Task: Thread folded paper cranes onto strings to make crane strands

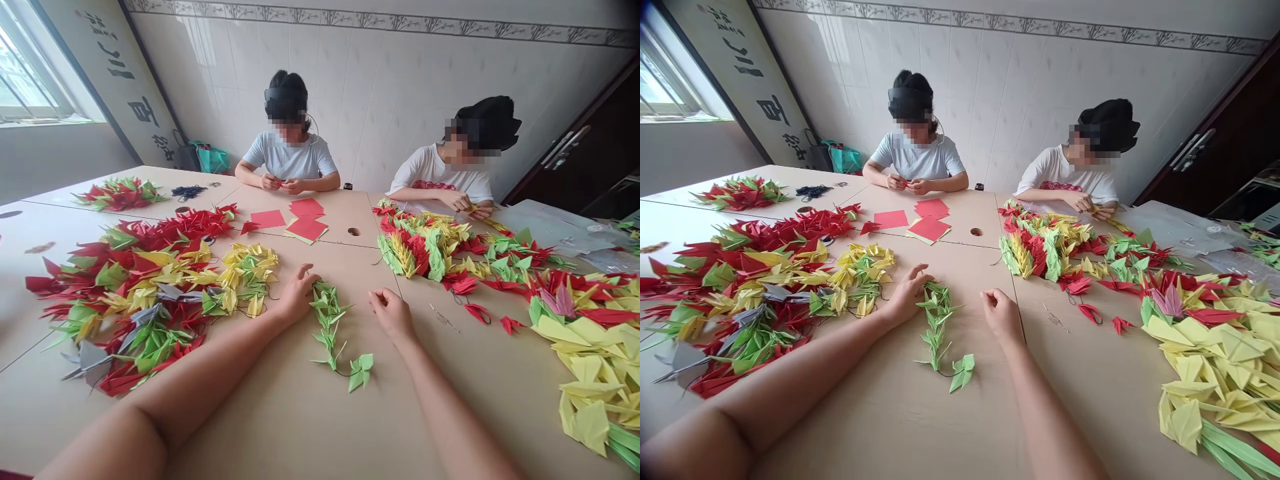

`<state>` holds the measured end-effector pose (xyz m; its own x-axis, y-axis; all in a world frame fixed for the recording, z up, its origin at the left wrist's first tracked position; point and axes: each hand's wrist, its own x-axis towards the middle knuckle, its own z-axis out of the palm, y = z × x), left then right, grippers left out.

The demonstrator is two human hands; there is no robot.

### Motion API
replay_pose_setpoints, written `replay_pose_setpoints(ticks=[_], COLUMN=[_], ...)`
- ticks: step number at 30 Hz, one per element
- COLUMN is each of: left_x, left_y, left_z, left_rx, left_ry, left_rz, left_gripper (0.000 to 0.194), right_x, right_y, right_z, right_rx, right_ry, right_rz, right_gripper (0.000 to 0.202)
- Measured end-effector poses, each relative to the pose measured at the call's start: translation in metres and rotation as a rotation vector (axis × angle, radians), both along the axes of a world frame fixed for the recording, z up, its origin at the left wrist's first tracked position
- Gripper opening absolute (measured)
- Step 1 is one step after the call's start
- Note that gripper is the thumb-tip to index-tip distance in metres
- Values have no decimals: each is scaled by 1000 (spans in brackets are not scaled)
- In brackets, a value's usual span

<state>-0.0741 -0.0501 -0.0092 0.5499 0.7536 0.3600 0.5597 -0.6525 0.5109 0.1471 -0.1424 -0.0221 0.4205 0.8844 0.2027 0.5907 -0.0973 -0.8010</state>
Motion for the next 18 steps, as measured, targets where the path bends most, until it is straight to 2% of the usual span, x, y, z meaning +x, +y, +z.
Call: replay_pose_setpoints(ticks=[9,18], left_x=[6,8], left_y=[2,5], left_z=[-3,-6], left_rx=[-12,-12], left_ry=[-31,-49], left_rz=[26,30], left_gripper=[42,37], right_x=[0,0], right_y=[1,1], right_z=[-1,1], right_rx=[23,9], right_ry=[-34,-62], right_rz=[-11,-21], right_gripper=[30,27])
